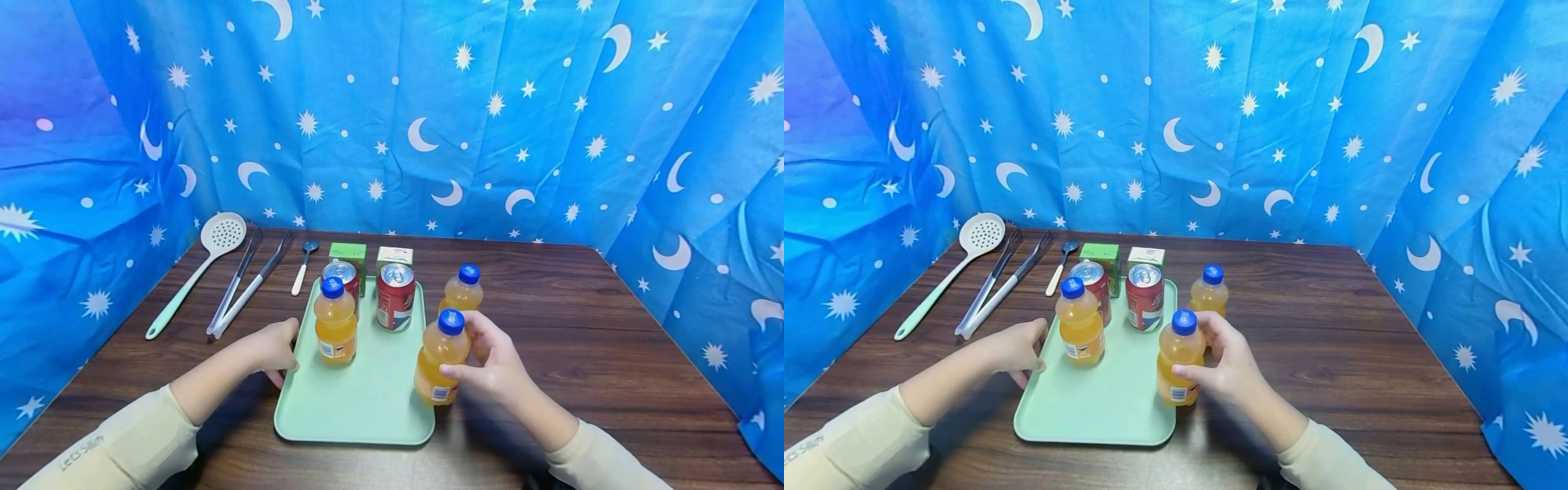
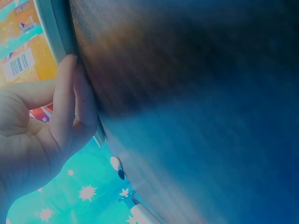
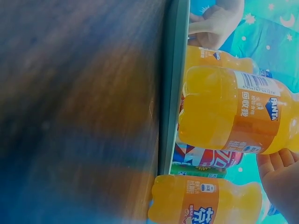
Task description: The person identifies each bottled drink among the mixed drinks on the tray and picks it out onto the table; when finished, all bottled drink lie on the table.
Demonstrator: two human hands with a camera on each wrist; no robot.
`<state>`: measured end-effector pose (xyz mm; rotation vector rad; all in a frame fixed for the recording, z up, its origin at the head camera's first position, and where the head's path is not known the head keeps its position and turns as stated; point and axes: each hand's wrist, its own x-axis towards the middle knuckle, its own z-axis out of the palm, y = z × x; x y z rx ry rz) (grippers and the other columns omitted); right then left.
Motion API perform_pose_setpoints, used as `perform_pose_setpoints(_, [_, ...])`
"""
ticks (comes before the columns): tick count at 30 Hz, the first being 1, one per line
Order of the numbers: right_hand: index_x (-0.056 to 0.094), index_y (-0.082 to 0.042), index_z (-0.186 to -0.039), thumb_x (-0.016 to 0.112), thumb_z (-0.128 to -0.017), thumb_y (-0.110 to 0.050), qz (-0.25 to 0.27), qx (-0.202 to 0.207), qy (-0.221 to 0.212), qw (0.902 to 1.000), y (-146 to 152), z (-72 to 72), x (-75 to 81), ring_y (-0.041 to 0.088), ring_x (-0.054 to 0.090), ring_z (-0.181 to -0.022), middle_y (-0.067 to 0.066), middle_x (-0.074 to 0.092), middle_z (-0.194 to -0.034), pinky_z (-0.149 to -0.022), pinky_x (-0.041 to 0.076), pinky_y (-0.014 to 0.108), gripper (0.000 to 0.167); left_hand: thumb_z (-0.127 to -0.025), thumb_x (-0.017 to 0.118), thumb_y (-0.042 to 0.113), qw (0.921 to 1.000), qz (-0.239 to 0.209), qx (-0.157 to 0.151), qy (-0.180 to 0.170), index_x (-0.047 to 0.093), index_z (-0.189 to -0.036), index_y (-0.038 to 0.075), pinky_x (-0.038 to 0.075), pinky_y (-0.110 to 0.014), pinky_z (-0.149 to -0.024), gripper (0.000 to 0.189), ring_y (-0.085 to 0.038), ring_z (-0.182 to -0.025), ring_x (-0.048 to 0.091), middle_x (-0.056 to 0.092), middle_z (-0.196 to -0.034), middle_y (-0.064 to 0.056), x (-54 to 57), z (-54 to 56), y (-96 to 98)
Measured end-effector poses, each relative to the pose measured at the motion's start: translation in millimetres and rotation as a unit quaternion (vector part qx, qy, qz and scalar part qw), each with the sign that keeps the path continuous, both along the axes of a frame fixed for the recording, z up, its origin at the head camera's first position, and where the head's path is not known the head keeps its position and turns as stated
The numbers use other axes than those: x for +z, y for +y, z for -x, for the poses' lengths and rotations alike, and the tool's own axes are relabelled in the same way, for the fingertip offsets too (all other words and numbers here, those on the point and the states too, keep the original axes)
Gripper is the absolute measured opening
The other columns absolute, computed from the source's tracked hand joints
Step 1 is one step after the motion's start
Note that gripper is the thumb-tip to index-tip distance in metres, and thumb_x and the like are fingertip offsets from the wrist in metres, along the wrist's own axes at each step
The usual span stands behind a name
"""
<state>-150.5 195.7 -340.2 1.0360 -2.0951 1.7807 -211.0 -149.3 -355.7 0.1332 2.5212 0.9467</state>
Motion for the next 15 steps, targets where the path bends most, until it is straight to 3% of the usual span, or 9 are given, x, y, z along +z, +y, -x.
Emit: perform_pose_setpoints(15, [0.046, 0.006, -0.121, 0.072, -0.072, 0.012, -0.007, -0.009, -0.018, 0.9998, 7.0, -0.9, -1.3, 0.021, 0.058, -0.106, 0.009, 0.059, -0.117, -0.093, 0.05, 0.031, 0.056, -0.074, 0.065, -0.015, 1.0, -0.004, 0.001, -0.003, 0.042, -0.101, -0.003, 0.058, -0.034, -0.046, 0.037, -0.025, -0.059, 0.062, 0.05, -0.087, -0.016, 0.4, 0.5, -0.3])
